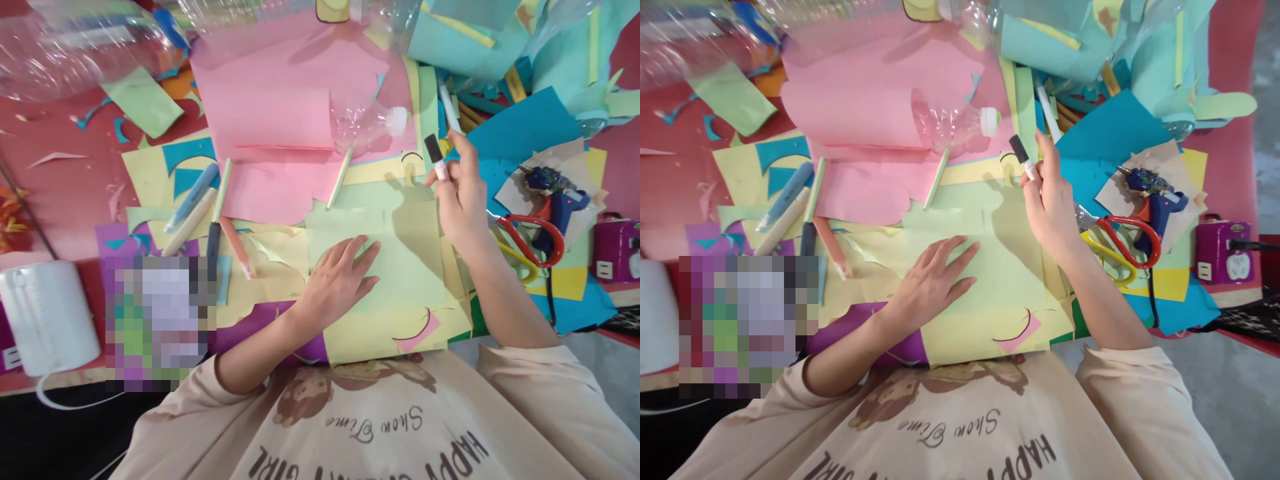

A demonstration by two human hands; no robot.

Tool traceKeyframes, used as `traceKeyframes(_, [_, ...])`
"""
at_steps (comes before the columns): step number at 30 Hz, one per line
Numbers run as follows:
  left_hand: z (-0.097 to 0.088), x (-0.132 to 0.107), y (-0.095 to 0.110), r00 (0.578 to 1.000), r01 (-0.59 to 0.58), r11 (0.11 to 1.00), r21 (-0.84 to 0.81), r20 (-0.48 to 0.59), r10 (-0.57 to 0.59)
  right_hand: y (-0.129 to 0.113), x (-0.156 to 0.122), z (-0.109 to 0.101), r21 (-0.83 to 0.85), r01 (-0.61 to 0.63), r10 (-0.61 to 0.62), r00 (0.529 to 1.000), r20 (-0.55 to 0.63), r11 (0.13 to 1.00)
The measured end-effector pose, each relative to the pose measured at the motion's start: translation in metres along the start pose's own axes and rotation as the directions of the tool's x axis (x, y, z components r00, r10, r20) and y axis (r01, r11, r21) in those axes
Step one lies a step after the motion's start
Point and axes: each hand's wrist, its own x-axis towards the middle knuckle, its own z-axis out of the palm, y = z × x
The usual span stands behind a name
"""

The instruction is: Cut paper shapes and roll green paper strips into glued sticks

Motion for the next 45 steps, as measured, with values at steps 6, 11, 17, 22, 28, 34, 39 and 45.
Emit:
traceKeyframes(6, [0.0, 0.0, 0.0, 1.0, 0.0, 1.0, -0.029, -0.007, 0.0, -0.001, 0.002, 0.0, 0.059, -0.009, 0.009, 1.0, 0.005, 0.998])
traceKeyframes(11, [0.001, 0.0, 0.0, 1.0, 0.004, 1.0, -0.01, 0.002, -0.004, 0.003, 0.003, 0.001, 0.192, -0.007, 0.012, 1.0, -0.024, 0.981])
traceKeyframes(17, [0.001, 0.0, 0.0, 1.0, -0.006, 1.0, 0.014, -0.008, 0.006, -0.002, 0.001, -0.002, 0.137, 0.079, -0.072, 0.996, -0.058, 0.987])
traceKeyframes(22, [0.001, 0.001, -0.001, 1.0, -0.012, 1.0, 0.023, -0.005, 0.012, -0.012, -0.001, -0.004, 0.295, 0.068, -0.051, 0.997, -0.065, 0.953])
traceKeyframes(28, [0.001, 0.0, -0.002, 1.0, -0.011, 1.0, 0.02, -0.007, 0.011, -0.015, 0.003, -0.004, 0.653, -0.137, 0.079, 0.99, 0.118, 0.745])
traceKeyframes(34, [-0.002, 0.001, 0.0, 1.0, -0.011, 1.0, 0.027, 0.0, 0.011, -0.023, -0.01, 0.01, 0.6, -0.117, -0.056, 0.964, 0.261, 0.791])
traceKeyframes(39, [-0.001, 0.001, 0.0, 1.0, 0.006, 1.0, -0.025, 0.002, -0.006, -0.023, -0.02, 0.023, 0.302, 0.091, -0.172, 0.952, 0.254, 0.949])
traceKeyframes(45, [-0.002, 0.002, 0.0, 1.0, -0.013, 1.0, 0.025, -0.009, 0.014, -0.021, -0.018, 0.021, 0.235, 0.181, -0.242, 0.933, 0.266, 0.955])
